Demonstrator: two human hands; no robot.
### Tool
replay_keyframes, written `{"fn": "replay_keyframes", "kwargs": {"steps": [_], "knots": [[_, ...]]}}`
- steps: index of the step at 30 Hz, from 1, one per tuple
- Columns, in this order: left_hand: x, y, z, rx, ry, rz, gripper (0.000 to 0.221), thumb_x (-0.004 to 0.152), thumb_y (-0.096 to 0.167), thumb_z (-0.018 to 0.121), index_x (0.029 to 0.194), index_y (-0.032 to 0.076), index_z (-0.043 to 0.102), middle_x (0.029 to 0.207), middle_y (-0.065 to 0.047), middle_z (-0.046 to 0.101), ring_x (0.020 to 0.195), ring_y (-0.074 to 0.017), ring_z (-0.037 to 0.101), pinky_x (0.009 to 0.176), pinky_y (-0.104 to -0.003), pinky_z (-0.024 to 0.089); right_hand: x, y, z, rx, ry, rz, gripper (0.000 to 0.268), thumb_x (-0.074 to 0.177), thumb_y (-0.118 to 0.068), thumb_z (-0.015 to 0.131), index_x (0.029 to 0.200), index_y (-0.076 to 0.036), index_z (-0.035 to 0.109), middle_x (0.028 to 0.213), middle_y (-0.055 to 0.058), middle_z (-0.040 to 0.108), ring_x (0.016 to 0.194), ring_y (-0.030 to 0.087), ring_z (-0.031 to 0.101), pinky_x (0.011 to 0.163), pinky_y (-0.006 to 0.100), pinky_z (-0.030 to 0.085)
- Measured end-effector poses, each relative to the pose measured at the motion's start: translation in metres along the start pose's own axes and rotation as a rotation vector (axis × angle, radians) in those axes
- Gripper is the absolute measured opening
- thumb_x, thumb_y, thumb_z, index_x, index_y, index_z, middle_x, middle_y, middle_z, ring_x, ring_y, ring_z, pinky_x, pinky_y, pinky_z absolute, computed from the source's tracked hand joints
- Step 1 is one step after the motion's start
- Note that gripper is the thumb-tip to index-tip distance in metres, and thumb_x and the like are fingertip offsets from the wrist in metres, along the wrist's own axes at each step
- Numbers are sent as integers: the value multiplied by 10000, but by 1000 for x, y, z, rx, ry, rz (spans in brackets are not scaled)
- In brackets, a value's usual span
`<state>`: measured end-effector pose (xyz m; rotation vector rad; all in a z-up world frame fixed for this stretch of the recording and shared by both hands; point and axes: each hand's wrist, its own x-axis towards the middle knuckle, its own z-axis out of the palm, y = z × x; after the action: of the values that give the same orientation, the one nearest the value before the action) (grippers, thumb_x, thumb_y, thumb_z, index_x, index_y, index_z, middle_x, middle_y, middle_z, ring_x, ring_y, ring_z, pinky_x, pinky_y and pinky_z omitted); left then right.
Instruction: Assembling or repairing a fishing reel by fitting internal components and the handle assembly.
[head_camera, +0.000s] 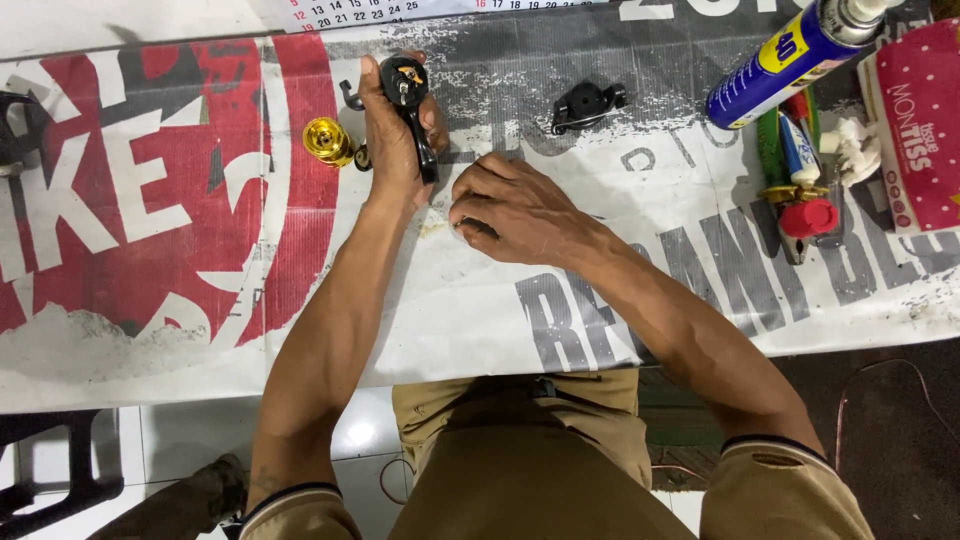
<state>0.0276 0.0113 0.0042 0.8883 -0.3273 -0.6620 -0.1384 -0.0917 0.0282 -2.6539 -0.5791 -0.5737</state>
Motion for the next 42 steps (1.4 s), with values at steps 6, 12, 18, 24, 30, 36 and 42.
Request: {"fn": "replay_keyframes", "kwargs": {"steps": [6, 12, 18, 24, 30, 36, 42], "knots": [[0, 0, -1, 16, 14, -4, 696, 892, 723, 430, 1213, 137, 628, 622, 14, 517, 472, -97, 442, 418, -268, 386, -4, 3, 1, 34, -17, 10, 83, 1017, -175, 655, 998, -104, 616, 1087, 61, 590, 997, 267, 491, 859, 410, 436], [-1, 2, 1, 9, -25, 35, 689, 912, 710, 431, 1213, 123, 627, 618, 16, 530, 458, -96, 448, 405, -273, 373, -8, 5, -2, 98, -28, 33, 137, 966, -195, 738, 1001, -127, 624, 1097, 48, 649, 1025, 242, 511, 902, 377, 444], [2, -1, -1, -30, -8, 9, 671, 911, 702, 446, 1212, 129, 621, 606, 22, 520, 457, -97, 433, 408, -277, 363, -20, 17, -18, 193, -217, 283, 102, 995, -258, 653, 1023, -175, 601, 991, 2, 720, 933, 206, 533, 683, 375, 444], [-2, 2, 1, -59, -13, 1, 675, 907, 696, 471, 1223, 118, 620, 610, 20, 523, 451, -91, 448, 397, -270, 374, -14, 13, -27, 273, -228, 350, 147, 992, -227, 656, 1110, -139, 656, 1006, 0, 745, 963, 220, 607, 770, 405, 501], [0, 0, 0, -79, -21, 4, 664, 927, 678, 447, 1228, 111, 614, 618, 4, 531, 445, -111, 466, 395, -276, 400, -24, 23, -21, 109, -53, 120, 217, 995, -213, 729, 1191, -140, 788, 1005, 10, 683, 910, 206, 491, 717, 341, 424], [-2, 5, 4, -120, -12, -24, 642, 914, 679, 475, 1198, 124, 625, 595, 23, 518, 425, -102, 428, 378, -279, 357, -20, 7, -17, -65, -259, 68, 440, 999, -354, 648, 1406, -190, 685, 1160, 59, 619, 1026, 233, 465, 817, 396, 491], [3, 2, -3, -31, -1, 48, 707, 905, 718, 435, 1229, 122, 635, 622, -4, 517, 452, -108, 429, 398, -282, 384, -23, -24, -9, -282, -299, 47, 612, 1052, -496, 409, 1481, -81, 544, 1397, 97, 537, 1261, 264, 432, 932, 429, 300]]}}
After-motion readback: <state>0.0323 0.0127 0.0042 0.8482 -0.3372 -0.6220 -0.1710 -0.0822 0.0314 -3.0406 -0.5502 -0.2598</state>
